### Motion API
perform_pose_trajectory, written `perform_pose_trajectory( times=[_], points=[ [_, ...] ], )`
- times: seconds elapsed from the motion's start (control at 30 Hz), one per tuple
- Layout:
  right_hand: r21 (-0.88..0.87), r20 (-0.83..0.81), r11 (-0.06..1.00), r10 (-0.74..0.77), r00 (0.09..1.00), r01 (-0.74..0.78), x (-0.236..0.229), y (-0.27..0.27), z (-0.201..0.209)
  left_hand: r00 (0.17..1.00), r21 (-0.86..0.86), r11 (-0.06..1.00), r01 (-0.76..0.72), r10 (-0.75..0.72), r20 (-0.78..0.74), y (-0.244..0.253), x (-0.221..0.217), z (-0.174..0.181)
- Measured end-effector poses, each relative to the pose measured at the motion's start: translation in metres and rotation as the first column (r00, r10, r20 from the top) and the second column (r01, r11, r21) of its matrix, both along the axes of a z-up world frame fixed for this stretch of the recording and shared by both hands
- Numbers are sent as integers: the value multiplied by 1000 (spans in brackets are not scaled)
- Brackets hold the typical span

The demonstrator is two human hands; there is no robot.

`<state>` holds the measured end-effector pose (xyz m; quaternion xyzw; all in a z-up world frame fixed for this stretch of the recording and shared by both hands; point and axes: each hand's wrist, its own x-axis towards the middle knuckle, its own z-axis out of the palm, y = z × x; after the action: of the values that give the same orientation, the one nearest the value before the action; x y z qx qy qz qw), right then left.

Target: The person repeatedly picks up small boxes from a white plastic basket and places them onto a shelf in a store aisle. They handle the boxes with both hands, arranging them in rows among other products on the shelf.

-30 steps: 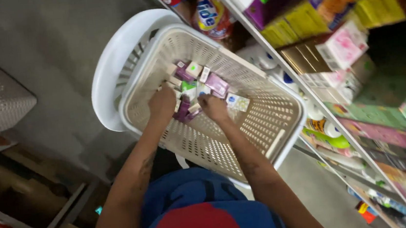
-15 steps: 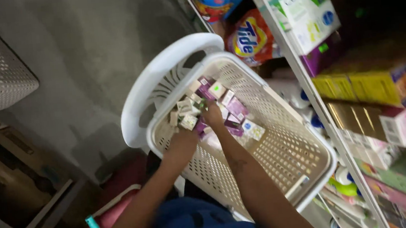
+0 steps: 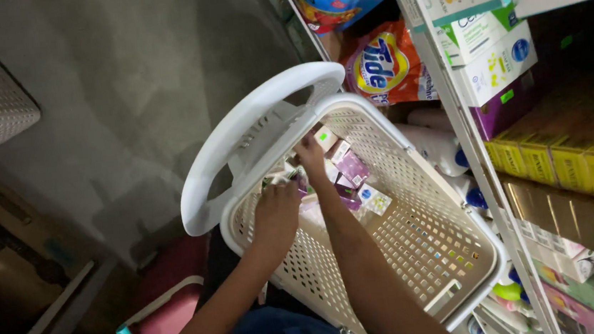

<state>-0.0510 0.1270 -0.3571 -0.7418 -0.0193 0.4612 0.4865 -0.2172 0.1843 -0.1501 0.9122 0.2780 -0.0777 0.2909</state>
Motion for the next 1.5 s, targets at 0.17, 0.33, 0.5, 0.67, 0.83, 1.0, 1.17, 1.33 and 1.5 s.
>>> perform_pose_trajectory(
  times=[0.17,0.33,0.5,0.67,0.83,1.0,1.17,1.33,1.5],
  points=[
    [132,-190,975,200,961,-177,-3,-29,118,982,52,981,-187,184,51,16,14,17],
    [400,-487,907,331,809,-130,15,-42,79,961,-187,948,-257,230,-154,11,11,2],
    [-809,423,386,906,15,-443,51,-15,14,964,-158,974,-164,124,-233,17,14,17],
    [-871,483,399,803,-349,-287,70,-46,-79,962,-295,916,-271,269,-46,23,10,18],
    [-787,532,489,847,-11,-376,50,-31,41,863,-746,489,-452,451,-227,38,12,21],
    [88,80,996,14,997,-21,25,-71,192,765,-909,284,-305,642,-56,29,22,-7],
    [420,-11,874,-264,965,244,15,-140,283,917,-754,655,52,267,295,3,56,72],
    [98,294,842,-533,793,530,14,-198,357,955,-656,725,210,-7,298,-63,101,171],
    [264,229,760,-647,727,594,19,-254,398,822,-493,704,512,-235,519,-131,135,173]
  ],
)
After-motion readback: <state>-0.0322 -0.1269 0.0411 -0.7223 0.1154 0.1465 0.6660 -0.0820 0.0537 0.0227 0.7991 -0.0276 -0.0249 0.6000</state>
